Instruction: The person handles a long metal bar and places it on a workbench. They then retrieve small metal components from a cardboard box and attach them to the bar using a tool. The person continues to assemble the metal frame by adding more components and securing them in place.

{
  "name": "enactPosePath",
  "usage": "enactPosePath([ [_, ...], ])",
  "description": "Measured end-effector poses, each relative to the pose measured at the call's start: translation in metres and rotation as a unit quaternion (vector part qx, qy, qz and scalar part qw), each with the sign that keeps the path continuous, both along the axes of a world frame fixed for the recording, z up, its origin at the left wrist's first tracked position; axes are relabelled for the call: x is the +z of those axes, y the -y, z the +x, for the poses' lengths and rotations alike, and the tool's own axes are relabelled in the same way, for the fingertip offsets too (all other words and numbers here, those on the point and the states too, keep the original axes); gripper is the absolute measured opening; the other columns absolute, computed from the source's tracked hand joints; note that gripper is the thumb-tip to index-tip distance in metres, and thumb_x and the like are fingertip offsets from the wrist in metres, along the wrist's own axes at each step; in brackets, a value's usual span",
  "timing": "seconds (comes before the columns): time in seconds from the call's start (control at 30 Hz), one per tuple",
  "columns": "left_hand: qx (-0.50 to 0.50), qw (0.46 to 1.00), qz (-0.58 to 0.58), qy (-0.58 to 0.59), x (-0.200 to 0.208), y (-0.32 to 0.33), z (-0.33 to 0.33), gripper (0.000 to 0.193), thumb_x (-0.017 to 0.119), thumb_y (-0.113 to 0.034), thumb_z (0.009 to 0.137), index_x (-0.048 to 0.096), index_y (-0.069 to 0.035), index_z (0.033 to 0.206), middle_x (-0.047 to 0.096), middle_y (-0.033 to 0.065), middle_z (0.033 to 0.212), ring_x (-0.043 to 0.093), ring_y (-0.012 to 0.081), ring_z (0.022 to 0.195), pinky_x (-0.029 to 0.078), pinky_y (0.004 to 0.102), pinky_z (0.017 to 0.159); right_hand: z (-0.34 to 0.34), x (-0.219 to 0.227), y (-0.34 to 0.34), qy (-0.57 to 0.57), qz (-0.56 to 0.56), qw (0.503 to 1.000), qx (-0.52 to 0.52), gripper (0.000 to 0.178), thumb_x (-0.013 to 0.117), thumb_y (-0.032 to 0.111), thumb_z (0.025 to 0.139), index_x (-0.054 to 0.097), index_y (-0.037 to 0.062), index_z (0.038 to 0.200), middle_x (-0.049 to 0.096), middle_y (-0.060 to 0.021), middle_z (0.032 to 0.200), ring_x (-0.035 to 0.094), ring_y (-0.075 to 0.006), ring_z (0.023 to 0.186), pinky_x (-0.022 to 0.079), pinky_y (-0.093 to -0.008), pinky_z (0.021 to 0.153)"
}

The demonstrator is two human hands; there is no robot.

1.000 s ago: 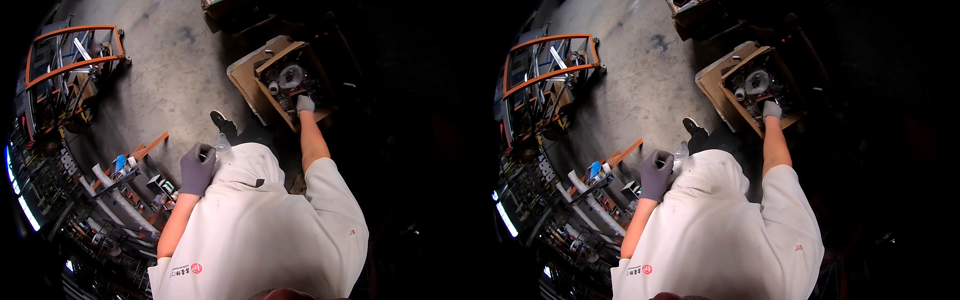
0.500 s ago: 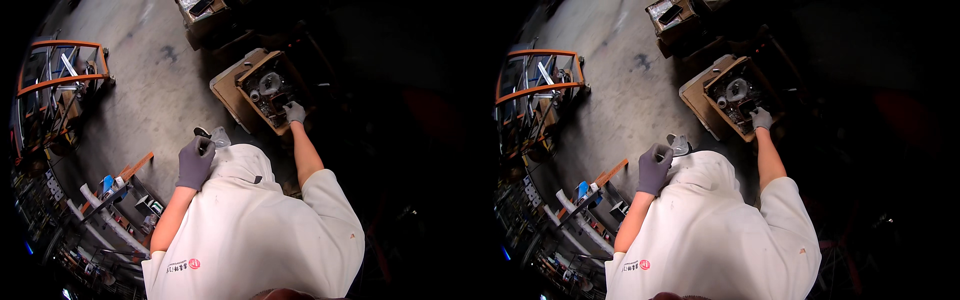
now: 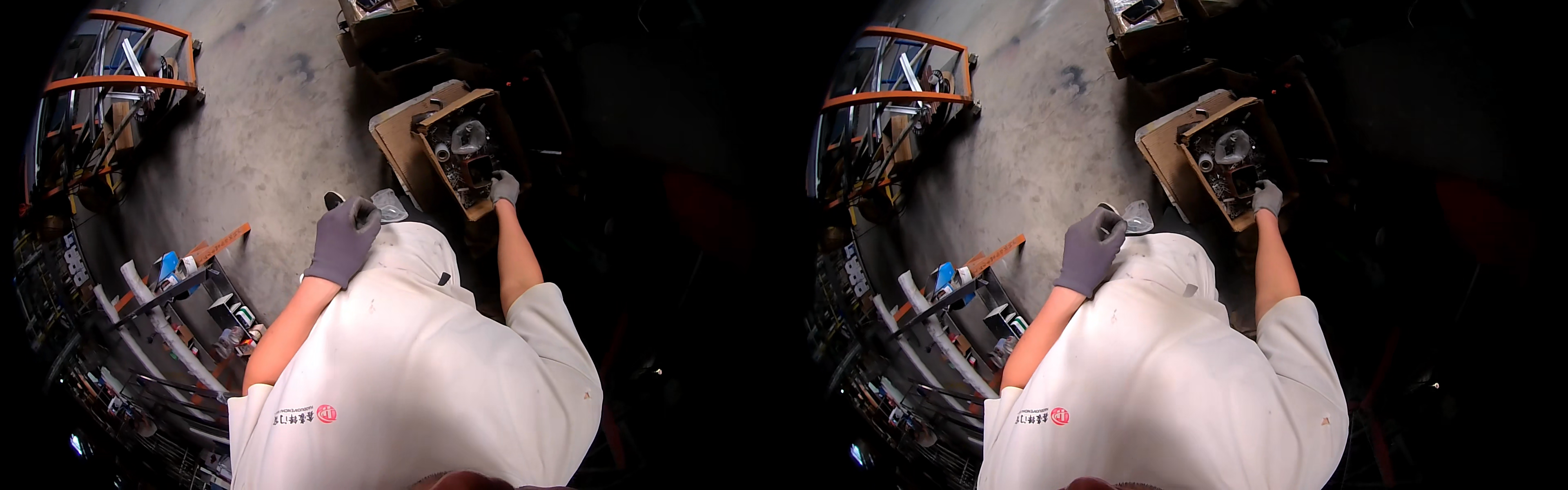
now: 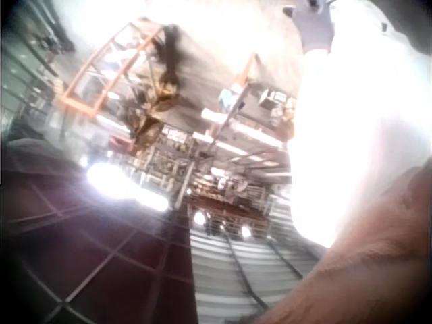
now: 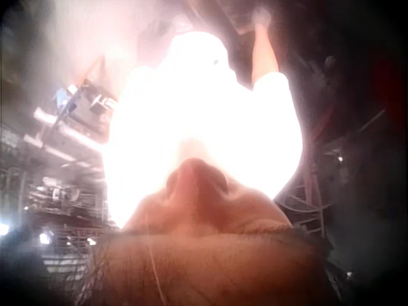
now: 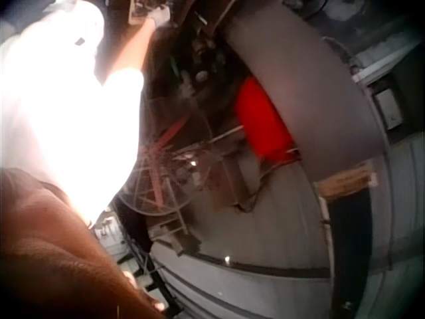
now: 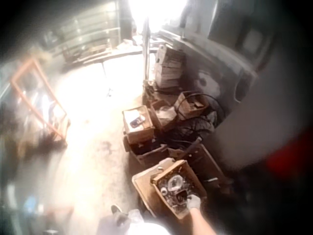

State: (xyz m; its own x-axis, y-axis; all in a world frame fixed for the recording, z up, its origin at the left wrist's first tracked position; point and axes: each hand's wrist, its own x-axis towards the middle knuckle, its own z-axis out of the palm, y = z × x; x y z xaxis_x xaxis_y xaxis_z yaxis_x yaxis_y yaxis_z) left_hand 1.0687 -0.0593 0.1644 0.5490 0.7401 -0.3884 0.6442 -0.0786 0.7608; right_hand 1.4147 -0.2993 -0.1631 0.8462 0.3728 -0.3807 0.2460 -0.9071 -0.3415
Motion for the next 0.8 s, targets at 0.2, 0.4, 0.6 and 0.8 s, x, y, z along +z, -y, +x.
enactPosePath([
  [0.2,-0.006,1.000,0.024,0.012,-0.002,-0.005,-0.004,0.015,0.072,-0.015,0.094,0.070,-0.001,0.095,0.071,0.0104,0.074,0.068,0.0173,0.062,0.053,0.0331,0.064,-0.003,0.019,-0.001,-0.005,0.002,1.000,-0.026,0.026,0.082,0.019,0.090,0.079,0.0061,0.112,0.079,-0.0178,0.099,0.078,-0.0284,0.085,0.060,-0.0402,0.080],
  [0.4,0.005,1.000,0.002,0.009,0.000,-0.012,-0.002,0.017,0.072,-0.017,0.095,0.071,0.000,0.095,0.072,0.0105,0.074,0.069,0.0174,0.063,0.054,0.0328,0.065,-0.052,0.116,-0.049,-0.189,0.337,0.917,-0.097,0.022,0.077,0.011,0.097,0.077,-0.0050,0.112,0.080,-0.0134,0.102,0.075,-0.0179,0.086,0.061,-0.0324,0.080],
  [0.6,-0.009,0.999,0.025,0.021,-0.007,-0.012,-0.001,0.018,0.073,-0.018,0.094,0.071,0.000,0.096,0.073,0.0115,0.076,0.071,0.0193,0.066,0.055,0.0337,0.066,-0.126,0.288,-0.105,-0.558,0.466,0.654,-0.208,0.036,0.066,0.009,0.105,0.060,-0.0101,0.135,0.071,-0.0210,0.124,0.073,-0.0224,0.103,0.064,-0.0310,0.086],
  [0.8,-0.015,0.998,0.047,0.041,-0.004,-0.014,0.004,0.018,0.073,-0.018,0.093,0.071,0.000,0.096,0.074,0.0132,0.080,0.072,0.0233,0.069,0.056,0.0360,0.068,-0.147,0.352,-0.117,-0.663,0.467,0.548,-0.203,0.061,0.043,0.036,0.115,0.038,-0.0109,0.153,0.053,-0.0283,0.149,0.061,-0.0346,0.134,0.055,-0.0422,0.112],
])
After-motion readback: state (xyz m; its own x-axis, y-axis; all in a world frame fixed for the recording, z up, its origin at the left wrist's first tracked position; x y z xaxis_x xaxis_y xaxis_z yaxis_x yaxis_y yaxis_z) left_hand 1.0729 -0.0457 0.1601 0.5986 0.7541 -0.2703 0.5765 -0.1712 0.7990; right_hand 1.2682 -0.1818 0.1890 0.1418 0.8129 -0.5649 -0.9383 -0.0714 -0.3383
